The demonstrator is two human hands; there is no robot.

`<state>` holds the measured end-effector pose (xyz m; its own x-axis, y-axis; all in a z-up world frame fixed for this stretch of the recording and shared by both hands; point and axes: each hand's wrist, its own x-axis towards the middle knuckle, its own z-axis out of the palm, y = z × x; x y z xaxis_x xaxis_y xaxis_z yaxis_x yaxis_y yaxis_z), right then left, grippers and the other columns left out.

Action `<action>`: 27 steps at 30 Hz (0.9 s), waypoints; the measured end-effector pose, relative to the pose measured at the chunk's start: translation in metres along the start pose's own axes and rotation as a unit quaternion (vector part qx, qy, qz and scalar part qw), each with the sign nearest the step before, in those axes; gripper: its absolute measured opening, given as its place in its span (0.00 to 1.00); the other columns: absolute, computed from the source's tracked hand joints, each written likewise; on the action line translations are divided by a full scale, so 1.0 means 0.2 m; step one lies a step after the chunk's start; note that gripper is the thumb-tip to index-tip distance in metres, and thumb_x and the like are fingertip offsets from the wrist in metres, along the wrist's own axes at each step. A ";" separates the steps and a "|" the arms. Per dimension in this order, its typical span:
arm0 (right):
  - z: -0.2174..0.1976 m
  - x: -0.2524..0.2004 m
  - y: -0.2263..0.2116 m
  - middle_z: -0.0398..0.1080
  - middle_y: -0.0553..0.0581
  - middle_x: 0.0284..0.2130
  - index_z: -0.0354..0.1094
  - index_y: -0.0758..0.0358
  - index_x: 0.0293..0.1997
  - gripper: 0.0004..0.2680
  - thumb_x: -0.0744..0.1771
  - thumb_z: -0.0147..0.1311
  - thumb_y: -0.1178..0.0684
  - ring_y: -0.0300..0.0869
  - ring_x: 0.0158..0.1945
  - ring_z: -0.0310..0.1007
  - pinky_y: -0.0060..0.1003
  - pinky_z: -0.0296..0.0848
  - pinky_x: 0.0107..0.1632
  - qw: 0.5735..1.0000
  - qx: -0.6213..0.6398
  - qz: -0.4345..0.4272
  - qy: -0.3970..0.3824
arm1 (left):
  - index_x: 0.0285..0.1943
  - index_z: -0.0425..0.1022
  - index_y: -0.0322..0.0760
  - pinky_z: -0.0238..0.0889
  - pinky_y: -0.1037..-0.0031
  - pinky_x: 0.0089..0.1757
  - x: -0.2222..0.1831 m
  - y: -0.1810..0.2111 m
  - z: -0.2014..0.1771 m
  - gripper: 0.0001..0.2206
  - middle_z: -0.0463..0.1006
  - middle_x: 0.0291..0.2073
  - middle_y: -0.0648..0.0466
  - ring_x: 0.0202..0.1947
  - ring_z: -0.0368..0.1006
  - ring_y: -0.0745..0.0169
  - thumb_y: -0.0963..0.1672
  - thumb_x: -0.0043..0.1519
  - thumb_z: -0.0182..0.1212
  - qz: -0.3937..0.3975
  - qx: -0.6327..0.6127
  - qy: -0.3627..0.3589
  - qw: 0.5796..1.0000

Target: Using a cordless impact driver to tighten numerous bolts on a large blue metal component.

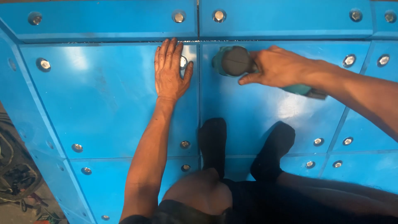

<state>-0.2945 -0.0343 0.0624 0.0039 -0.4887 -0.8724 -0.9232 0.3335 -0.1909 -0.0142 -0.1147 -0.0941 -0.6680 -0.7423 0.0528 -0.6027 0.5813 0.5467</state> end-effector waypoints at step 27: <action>0.54 -1.03 0.99 0.74 0.50 0.30 0.69 0.60 0.47 0.16 0.63 0.63 0.40 0.37 0.34 0.75 0.38 0.76 0.34 0.860 0.432 0.024 0.272 | 0.74 0.62 0.25 0.44 0.44 0.69 0.06 0.10 -0.03 0.29 0.63 0.71 0.38 0.74 0.53 0.35 0.48 0.67 0.60 0.047 0.071 -0.026 0.996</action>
<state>-0.4370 0.2194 0.1553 -0.4228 -0.6842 -0.5943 -0.2870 0.7231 -0.6283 -0.0323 -0.1132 -0.0777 -0.7443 -0.6658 0.0522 -0.5891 0.6914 0.4182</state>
